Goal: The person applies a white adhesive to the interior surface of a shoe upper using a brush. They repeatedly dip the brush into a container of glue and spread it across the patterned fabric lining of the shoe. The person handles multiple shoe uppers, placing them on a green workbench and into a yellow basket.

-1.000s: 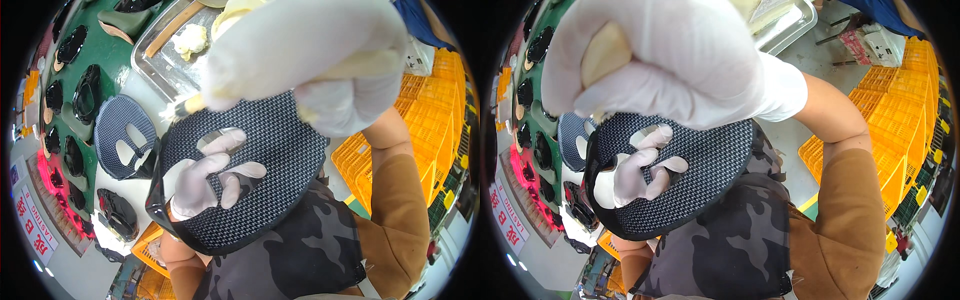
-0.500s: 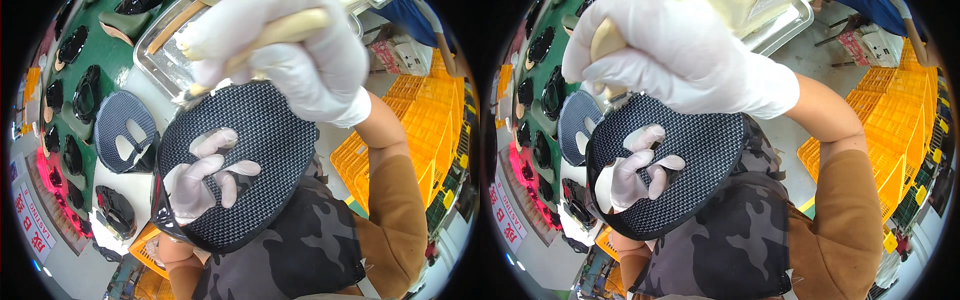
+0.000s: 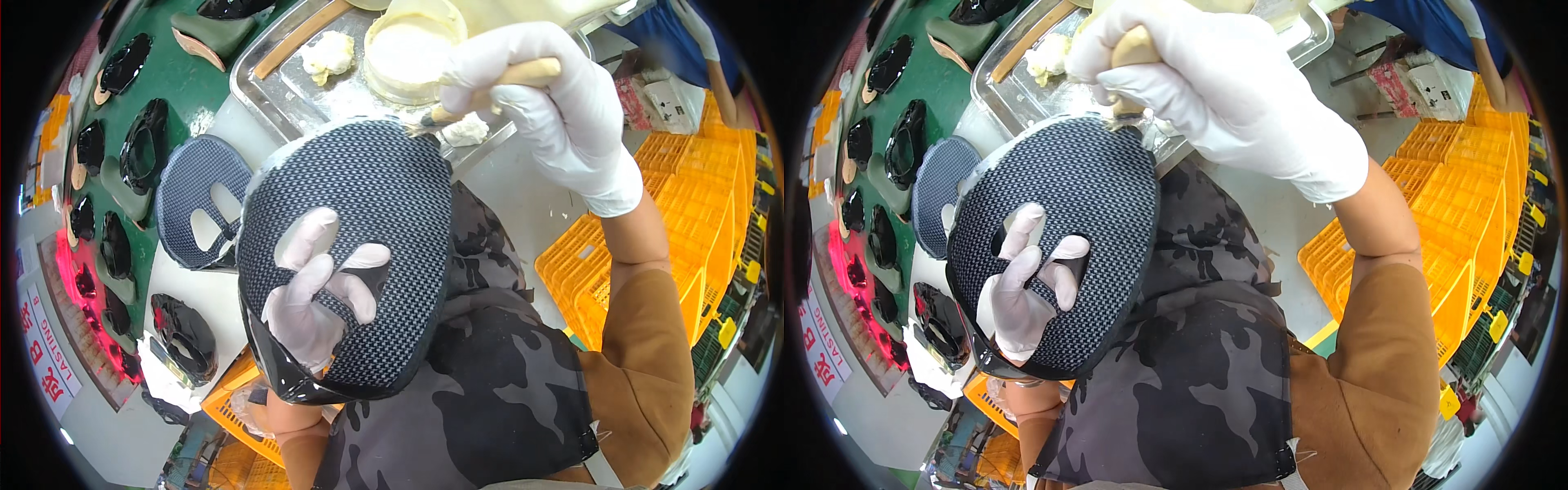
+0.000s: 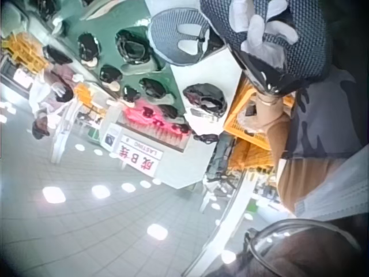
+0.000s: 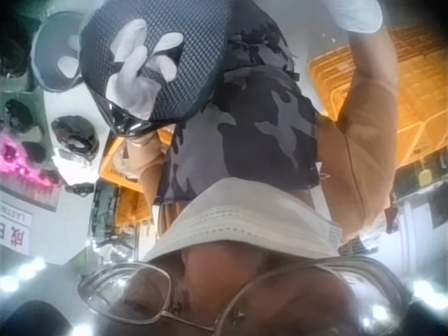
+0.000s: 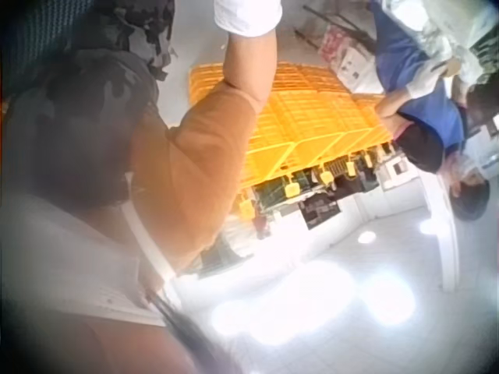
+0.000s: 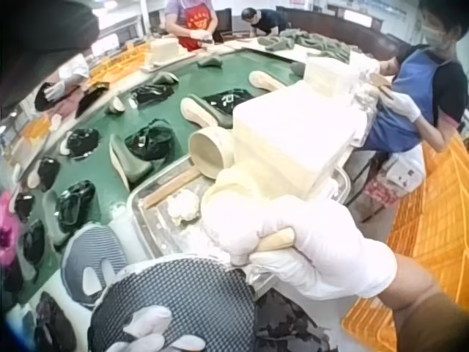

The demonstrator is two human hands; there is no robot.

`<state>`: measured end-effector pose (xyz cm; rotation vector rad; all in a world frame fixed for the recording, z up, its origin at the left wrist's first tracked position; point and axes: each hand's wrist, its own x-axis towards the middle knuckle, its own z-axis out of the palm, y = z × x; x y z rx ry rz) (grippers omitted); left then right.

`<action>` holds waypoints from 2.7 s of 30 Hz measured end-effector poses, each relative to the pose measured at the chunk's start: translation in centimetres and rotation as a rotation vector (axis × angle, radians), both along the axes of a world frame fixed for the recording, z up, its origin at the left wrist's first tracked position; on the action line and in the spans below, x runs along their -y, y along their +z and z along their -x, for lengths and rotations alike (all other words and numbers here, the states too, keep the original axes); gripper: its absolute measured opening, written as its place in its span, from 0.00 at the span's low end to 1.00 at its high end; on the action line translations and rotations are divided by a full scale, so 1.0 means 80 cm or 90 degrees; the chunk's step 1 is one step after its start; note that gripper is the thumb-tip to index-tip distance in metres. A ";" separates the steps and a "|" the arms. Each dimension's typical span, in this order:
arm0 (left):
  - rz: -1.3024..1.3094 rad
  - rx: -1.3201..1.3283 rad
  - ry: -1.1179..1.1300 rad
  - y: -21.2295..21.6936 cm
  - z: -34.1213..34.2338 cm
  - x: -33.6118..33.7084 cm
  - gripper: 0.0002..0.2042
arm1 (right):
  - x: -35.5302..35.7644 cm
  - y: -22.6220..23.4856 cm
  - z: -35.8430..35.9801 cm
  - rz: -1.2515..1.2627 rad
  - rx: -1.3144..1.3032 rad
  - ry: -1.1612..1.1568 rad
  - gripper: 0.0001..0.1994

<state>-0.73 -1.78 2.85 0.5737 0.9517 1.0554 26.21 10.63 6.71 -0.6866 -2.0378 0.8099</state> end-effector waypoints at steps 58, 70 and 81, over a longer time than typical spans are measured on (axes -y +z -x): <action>-0.506 -0.200 0.357 -0.037 -0.067 -0.045 0.20 | 0.025 -0.010 0.013 0.192 -0.318 -0.213 0.10; -0.601 0.037 0.327 -0.079 -0.037 -0.050 0.22 | 0.039 -0.015 0.007 0.265 -0.268 -0.138 0.10; -0.670 -0.668 0.149 -0.048 -0.050 -0.043 0.21 | 0.073 0.019 -0.001 0.447 -0.426 -0.184 0.15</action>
